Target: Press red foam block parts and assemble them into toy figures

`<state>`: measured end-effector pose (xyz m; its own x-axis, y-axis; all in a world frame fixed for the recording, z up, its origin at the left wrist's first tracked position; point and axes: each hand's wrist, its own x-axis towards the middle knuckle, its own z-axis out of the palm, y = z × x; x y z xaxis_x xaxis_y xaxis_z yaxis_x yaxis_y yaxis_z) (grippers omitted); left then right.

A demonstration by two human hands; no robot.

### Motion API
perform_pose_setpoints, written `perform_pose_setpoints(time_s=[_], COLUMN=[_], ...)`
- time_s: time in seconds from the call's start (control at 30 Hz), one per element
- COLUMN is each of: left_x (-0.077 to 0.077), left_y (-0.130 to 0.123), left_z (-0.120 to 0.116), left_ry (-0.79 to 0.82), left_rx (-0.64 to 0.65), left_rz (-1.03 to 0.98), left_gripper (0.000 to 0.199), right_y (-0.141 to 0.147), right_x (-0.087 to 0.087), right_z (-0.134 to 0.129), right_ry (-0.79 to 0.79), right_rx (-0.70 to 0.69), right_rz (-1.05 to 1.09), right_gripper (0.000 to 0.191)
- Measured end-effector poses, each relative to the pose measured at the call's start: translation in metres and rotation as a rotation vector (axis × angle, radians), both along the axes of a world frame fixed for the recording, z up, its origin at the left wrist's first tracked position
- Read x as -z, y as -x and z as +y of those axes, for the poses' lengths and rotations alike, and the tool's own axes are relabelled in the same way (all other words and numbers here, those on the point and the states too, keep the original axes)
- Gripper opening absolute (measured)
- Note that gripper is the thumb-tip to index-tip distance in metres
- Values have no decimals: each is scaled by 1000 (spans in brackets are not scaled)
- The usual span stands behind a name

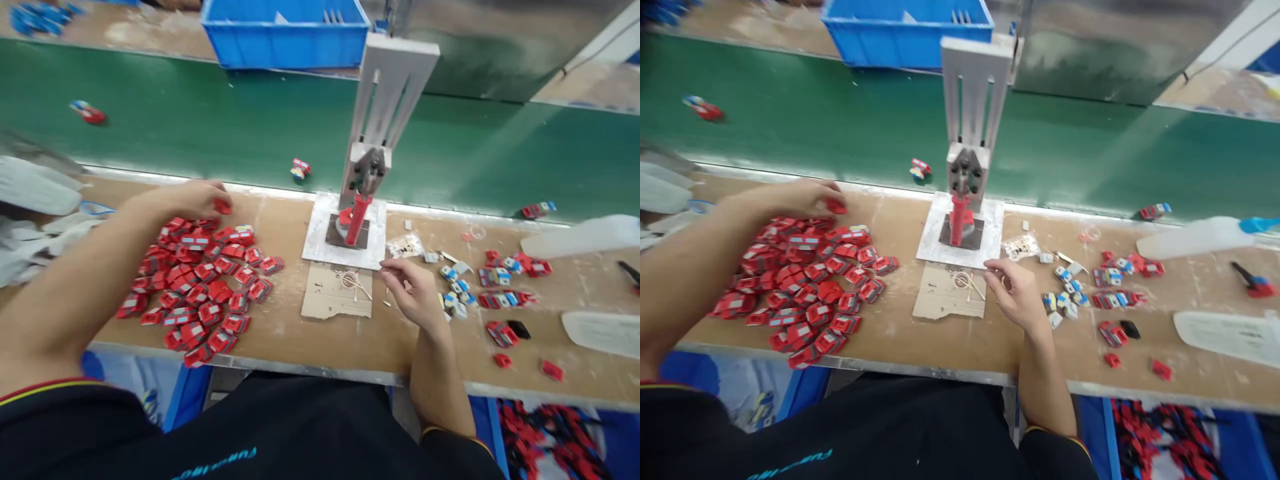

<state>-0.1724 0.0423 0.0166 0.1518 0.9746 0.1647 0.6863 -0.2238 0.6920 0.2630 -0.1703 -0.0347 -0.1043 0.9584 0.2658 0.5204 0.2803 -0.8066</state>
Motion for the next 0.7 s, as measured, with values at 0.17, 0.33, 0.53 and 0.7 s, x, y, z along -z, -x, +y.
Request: perform_pose_setpoints(time_s=[0.17,0.33,0.53,0.7], left_x=[-32,-13,57,82], left_y=[-19,-98,-160,-165], left_z=[-76,-186,-180,-169], left_ry=[-132,-214,541,582], left_rx=[107,48,-39,86], left_rz=[40,-405,-1037,-1062], left_gripper=[41,24,31,52], right_y=[-5,5,21,34], right_x=[0,16,33,39], right_z=[0,5,12,15], right_ry=[59,64,-27,-50], right_rx=[-221,-293,-159,-193], right_rz=[-334,-424,-318,-262], right_gripper=[21,11,21,25])
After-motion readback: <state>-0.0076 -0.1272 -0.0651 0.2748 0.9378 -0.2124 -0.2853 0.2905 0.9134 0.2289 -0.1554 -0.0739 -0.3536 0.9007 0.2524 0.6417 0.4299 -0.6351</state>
